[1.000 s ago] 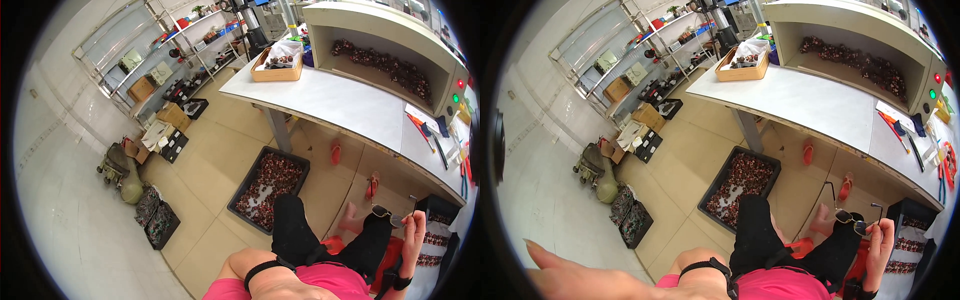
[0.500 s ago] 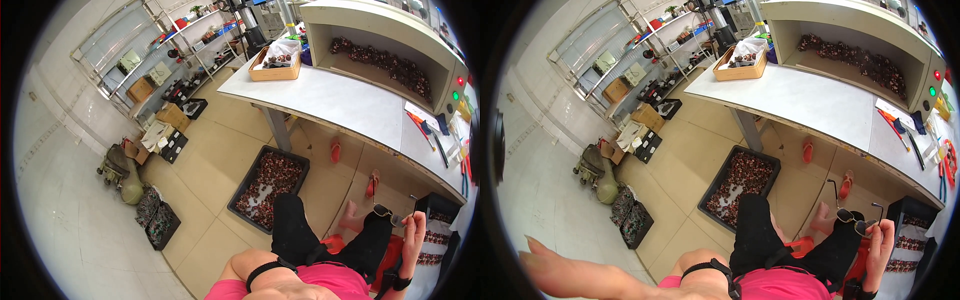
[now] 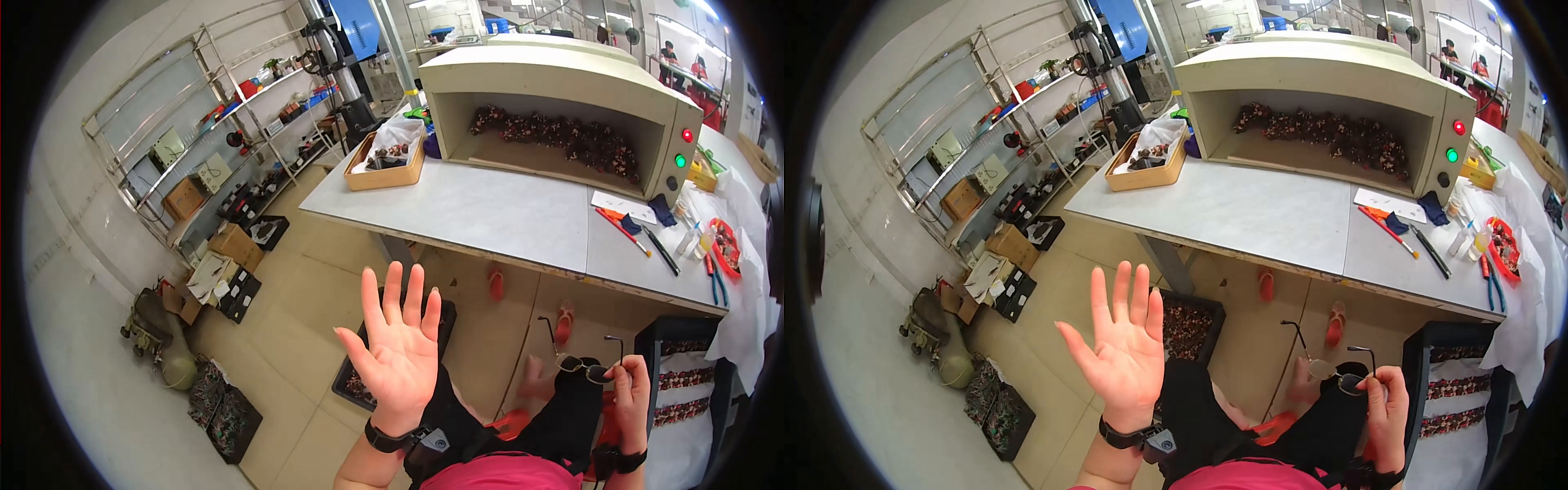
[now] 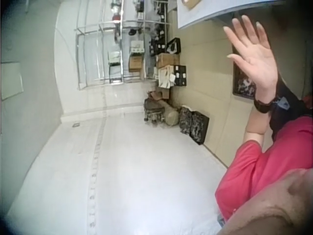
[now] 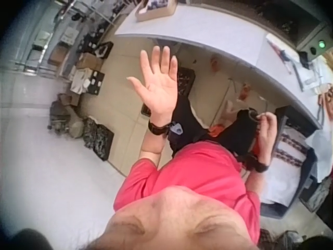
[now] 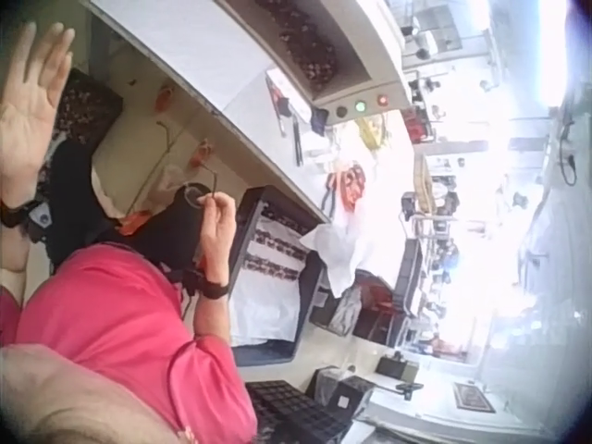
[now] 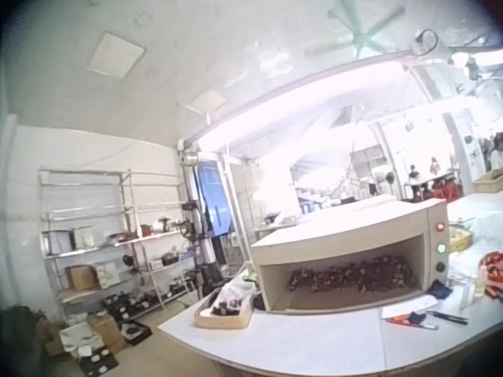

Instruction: Applying adhesive and assembling small plastic parts for figurine production, then assisting a colleague with camera equipment.

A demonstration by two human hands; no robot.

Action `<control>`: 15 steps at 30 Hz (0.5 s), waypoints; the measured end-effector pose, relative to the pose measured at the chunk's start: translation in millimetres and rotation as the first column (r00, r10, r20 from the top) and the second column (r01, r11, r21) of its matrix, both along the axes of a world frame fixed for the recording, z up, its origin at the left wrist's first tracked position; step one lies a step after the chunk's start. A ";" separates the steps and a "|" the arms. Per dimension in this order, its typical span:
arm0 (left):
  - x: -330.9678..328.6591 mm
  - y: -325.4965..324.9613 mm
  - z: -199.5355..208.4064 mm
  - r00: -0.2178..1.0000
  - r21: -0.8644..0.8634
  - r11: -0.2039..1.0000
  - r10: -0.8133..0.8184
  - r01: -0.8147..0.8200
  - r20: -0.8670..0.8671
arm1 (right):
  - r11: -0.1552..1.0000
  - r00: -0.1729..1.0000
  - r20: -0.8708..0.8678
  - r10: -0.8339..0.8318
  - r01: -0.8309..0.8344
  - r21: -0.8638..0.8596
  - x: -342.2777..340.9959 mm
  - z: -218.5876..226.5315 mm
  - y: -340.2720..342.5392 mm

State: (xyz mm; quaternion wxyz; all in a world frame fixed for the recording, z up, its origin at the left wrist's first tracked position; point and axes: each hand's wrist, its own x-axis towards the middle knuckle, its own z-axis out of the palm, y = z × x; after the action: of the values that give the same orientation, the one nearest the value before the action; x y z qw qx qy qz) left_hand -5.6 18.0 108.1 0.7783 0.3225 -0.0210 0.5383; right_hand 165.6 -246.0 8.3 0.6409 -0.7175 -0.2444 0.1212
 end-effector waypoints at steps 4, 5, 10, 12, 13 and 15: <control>1.3 2.7 -7.5 0.997 0.067 0.998 -0.011 0.016 -0.081 | 1.000 1.000 -0.016 0.008 -0.009 -0.011 0.8 -5.9 -6.5; 0.8 1.7 -8.3 0.995 0.068 0.998 -0.006 0.013 -0.095 | 1.000 0.996 -0.087 -0.003 0.003 0.008 -1.2 -3.9 -7.0; 1.9 -2.8 -8.2 0.991 0.107 0.994 -0.022 0.037 -0.136 | 0.999 0.998 -0.057 0.004 -0.006 -0.044 -0.5 0.2 -7.0; -0.8 -3.4 -11.3 0.961 0.242 0.960 -0.070 0.137 -0.268 | 0.994 0.999 -0.040 0.033 -0.037 -0.101 -1.3 7.8 -3.0; -6.8 -9.3 -0.7 0.937 0.451 0.864 -0.064 0.224 -0.342 | 0.998 0.995 -0.099 0.013 -0.019 -0.061 -4.9 11.2 0.0; -17.5 -29.5 29.6 0.929 0.774 0.585 0.090 0.243 -0.360 | 0.999 0.991 -0.133 0.013 -0.020 -0.048 -7.9 15.2 3.3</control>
State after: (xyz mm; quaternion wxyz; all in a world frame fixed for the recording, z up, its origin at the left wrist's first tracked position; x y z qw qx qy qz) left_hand -23.0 -11.5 137.7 0.5591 0.7319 -0.1337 0.3659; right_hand 157.8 -242.6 23.5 0.6368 -0.7214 -0.2042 0.1800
